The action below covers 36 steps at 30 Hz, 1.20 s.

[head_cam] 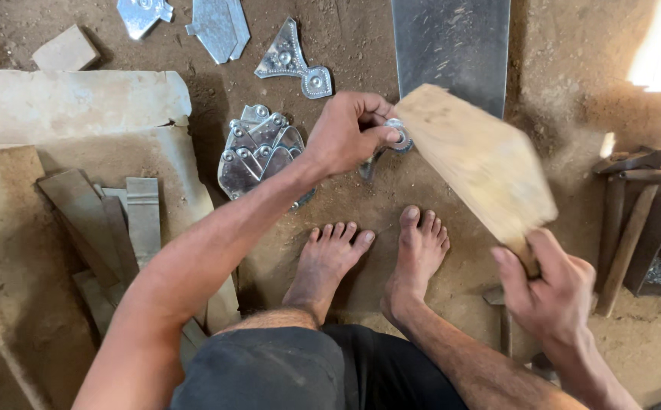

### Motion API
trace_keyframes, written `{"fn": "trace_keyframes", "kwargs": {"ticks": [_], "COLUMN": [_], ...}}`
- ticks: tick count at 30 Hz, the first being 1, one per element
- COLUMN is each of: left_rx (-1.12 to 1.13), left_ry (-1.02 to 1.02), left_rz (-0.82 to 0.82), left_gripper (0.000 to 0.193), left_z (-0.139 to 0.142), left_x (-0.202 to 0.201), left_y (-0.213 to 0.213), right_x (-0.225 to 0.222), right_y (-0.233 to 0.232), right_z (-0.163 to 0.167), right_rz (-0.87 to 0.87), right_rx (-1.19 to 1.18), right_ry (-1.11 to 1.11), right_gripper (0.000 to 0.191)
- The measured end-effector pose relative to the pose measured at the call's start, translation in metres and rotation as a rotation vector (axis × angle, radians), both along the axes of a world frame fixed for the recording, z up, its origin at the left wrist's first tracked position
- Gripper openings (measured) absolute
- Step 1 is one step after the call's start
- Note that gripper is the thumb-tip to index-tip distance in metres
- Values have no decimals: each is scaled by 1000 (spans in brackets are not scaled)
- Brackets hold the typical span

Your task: The person places decorative silver-colored metal pieces on a flat metal plate on the ground and hammers them with a wooden mallet to flatten and shape them, working one piece at a time and setting finished pieces aside with other completed ornaments.

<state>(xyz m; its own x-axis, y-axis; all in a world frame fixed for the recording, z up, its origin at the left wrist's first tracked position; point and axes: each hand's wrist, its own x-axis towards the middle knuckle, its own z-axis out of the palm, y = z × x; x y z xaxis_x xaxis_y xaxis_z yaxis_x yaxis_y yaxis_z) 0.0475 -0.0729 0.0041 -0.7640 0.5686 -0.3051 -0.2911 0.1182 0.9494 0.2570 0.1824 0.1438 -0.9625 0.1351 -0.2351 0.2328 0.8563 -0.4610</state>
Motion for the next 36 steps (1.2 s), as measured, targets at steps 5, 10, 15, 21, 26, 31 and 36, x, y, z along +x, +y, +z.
{"fn": "trace_keyframes", "kwargs": {"ticks": [5,10,15,21,26,31,36], "left_rx": [-170,-162,-214,-466,-496,-235,-57], "left_ry": [48,122,262,920,1209,380,-104], "left_rz": [-83,-76,-70,-454,-188,255,262], "left_gripper": [11,15,16,20,65,103,74], "left_z": [14,16,40,82,76,45,28], "left_x": [-8,-12,-14,-58,-61,-49,-55], "left_y": [-2,-1,-3,36,54,39,68], "right_x": [-1,2,-7,-6,-4,-5,-14], "right_y": [2,3,5,17,16,20,23], "right_z": [-7,-4,-8,6,3,-1,-1], "right_rz": [-108,37,-250,-469,-471,-481,-486], "right_rx": [24,-56,-119,-374,-456,-407,-423], "right_ry": [-106,51,-169,-56,0,-32,-30], "right_gripper": [27,30,21,19,19,19,19]}}
